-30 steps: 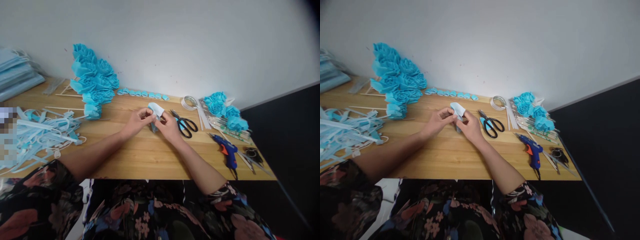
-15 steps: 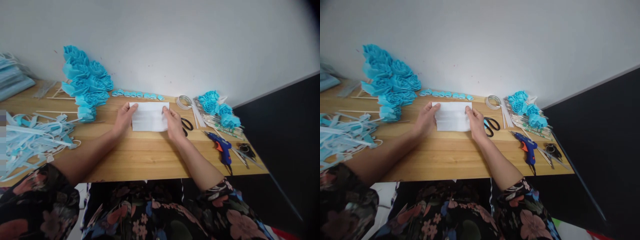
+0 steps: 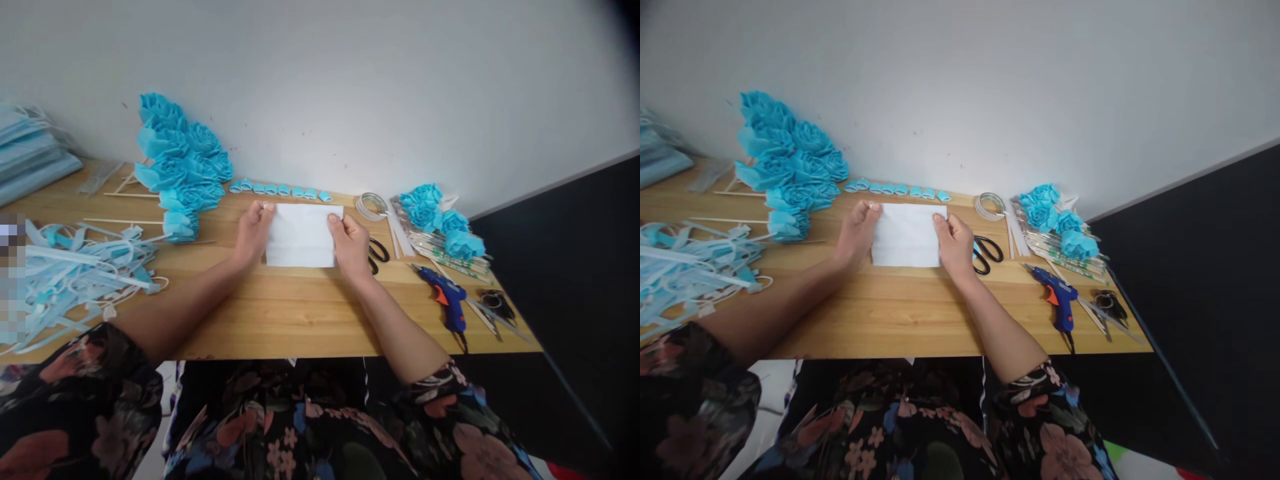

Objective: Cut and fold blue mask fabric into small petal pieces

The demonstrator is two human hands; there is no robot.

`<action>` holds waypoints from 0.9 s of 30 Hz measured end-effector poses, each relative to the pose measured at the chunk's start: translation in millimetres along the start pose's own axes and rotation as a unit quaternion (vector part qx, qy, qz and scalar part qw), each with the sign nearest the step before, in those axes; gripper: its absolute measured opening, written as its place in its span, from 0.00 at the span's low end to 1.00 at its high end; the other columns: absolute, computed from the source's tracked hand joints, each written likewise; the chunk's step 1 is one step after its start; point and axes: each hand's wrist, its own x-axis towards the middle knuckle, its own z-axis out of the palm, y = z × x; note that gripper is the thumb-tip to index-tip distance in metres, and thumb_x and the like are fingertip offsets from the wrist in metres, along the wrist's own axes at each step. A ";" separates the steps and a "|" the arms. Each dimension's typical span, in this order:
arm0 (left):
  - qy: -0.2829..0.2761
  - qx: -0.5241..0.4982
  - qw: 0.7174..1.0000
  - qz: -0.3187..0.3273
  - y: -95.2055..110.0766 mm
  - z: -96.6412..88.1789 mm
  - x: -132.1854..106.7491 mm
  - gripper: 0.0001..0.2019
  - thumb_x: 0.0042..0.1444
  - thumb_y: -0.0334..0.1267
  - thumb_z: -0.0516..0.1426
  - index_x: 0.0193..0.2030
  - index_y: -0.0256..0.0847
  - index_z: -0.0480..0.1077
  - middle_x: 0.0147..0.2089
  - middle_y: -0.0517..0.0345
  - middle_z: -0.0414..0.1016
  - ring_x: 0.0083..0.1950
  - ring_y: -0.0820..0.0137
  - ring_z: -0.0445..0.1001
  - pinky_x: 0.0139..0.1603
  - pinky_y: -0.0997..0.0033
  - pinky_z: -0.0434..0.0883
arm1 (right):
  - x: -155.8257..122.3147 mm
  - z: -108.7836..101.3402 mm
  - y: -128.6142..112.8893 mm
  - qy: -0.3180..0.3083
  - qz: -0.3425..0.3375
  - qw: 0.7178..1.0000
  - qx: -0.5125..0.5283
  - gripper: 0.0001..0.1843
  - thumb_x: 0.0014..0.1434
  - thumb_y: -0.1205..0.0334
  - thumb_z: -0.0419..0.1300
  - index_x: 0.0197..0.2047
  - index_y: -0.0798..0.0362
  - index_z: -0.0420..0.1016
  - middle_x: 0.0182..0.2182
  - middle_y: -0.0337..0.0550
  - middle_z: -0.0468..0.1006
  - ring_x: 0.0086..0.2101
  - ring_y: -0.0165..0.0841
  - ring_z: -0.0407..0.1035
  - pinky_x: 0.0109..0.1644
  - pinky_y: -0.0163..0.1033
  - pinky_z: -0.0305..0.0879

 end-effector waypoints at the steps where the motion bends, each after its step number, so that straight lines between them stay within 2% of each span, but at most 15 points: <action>1: -0.003 0.006 1.000 0.007 3.1 -1.7 1.1 0.13 0.65 0.47 0.54 0.33 0.42 0.63 0.29 0.62 0.64 0.31 0.72 0.64 0.33 0.72 0.63 | 0.3 -0.7 0.2 -0.016 0.002 1.000 0.001 0.24 0.61 0.42 0.57 0.25 0.50 0.55 0.22 0.32 0.53 0.25 0.27 0.48 0.28 0.35 0.47; 3: -0.021 0.019 0.999 0.034 11.0 -4.9 2.7 0.14 0.65 0.48 0.54 0.33 0.41 0.66 0.31 0.60 0.69 0.34 0.71 0.67 0.38 0.71 0.66 | -0.3 -1.3 -0.4 -0.050 0.002 0.999 -0.006 0.23 0.60 0.43 0.58 0.25 0.50 0.57 0.22 0.32 0.54 0.25 0.27 0.49 0.28 0.35 0.47; 6: -0.104 0.013 0.993 0.057 23.5 -6.9 1.9 0.12 0.60 0.48 0.59 0.37 0.41 0.72 0.37 0.57 0.76 0.39 0.69 0.72 0.44 0.70 0.68 | -4.0 -0.1 -5.4 -0.096 -0.023 0.995 -0.021 0.23 0.60 0.45 0.58 0.23 0.50 0.58 0.21 0.33 0.55 0.25 0.27 0.51 0.28 0.35 0.48; 9: -0.206 0.026 0.978 0.034 30.7 -5.7 -2.7 0.13 0.50 0.45 0.68 0.37 0.40 0.77 0.38 0.55 0.79 0.39 0.67 0.74 0.42 0.71 0.68 | -7.9 1.5 -12.0 -0.143 -0.027 0.989 -0.018 0.22 0.61 0.46 0.58 0.23 0.51 0.63 0.20 0.33 0.58 0.25 0.27 0.53 0.28 0.36 0.48; 11: -0.235 0.048 0.971 0.017 30.9 -4.5 -5.9 0.10 0.46 0.42 0.70 0.32 0.40 0.78 0.31 0.57 0.77 0.33 0.68 0.72 0.35 0.73 0.65 | -8.7 1.6 -14.5 -0.157 -0.020 0.987 -0.007 0.21 0.60 0.46 0.60 0.24 0.51 0.66 0.21 0.33 0.60 0.25 0.27 0.54 0.28 0.35 0.49; 13: -0.232 0.054 0.971 -0.001 28.5 -3.7 -8.0 0.10 0.46 0.42 0.70 0.26 0.39 0.77 0.24 0.60 0.72 0.27 0.71 0.66 0.28 0.73 0.60 | -7.7 0.7 -14.8 -0.151 -0.012 0.988 0.021 0.20 0.58 0.44 0.61 0.27 0.51 0.71 0.22 0.34 0.64 0.26 0.27 0.56 0.29 0.35 0.53; 15: -0.207 0.024 0.978 -0.025 24.9 -3.4 -8.6 0.13 0.47 0.46 0.69 0.25 0.39 0.76 0.22 0.61 0.70 0.24 0.72 0.64 0.25 0.73 0.57 | -5.3 -0.8 -13.1 -0.127 0.005 0.990 0.066 0.21 0.58 0.40 0.60 0.29 0.51 0.73 0.24 0.35 0.68 0.27 0.28 0.59 0.31 0.34 0.56; 18: -0.132 -0.033 0.989 -0.053 19.1 -3.2 -7.6 0.16 0.49 0.51 0.68 0.31 0.39 0.78 0.26 0.60 0.74 0.26 0.72 0.66 0.26 0.74 0.60 | -0.9 -2.1 -8.1 -0.114 0.054 0.979 0.158 0.26 0.59 0.35 0.57 0.28 0.51 0.70 0.25 0.37 0.70 0.28 0.29 0.63 0.34 0.35 0.63; 21: -0.075 -0.082 0.991 -0.070 13.3 -2.3 -6.5 0.17 0.51 0.52 0.67 0.39 0.40 0.79 0.32 0.59 0.77 0.29 0.72 0.69 0.29 0.75 0.65 | 1.5 -0.7 -3.5 -0.147 0.124 0.951 0.243 0.29 0.57 0.31 0.56 0.29 0.51 0.71 0.26 0.39 0.72 0.29 0.30 0.67 0.35 0.37 0.67; 24: -0.063 -0.130 0.986 -0.088 9.6 -0.4 -6.3 0.18 0.53 0.50 0.65 0.45 0.39 0.78 0.36 0.57 0.79 0.31 0.71 0.72 0.32 0.74 0.68 | 0.7 1.9 -2.2 -0.152 0.145 0.942 0.261 0.27 0.55 0.33 0.60 0.31 0.51 0.72 0.28 0.38 0.74 0.29 0.29 0.67 0.35 0.36 0.66; 27: -0.060 -0.151 0.983 -0.088 8.4 1.7 -6.4 0.20 0.53 0.51 0.65 0.46 0.39 0.77 0.37 0.55 0.80 0.33 0.70 0.74 0.33 0.73 0.69 | -0.9 2.9 -2.5 -0.138 0.126 0.956 0.224 0.22 0.52 0.40 0.67 0.29 0.51 0.72 0.27 0.35 0.72 0.29 0.28 0.65 0.36 0.35 0.65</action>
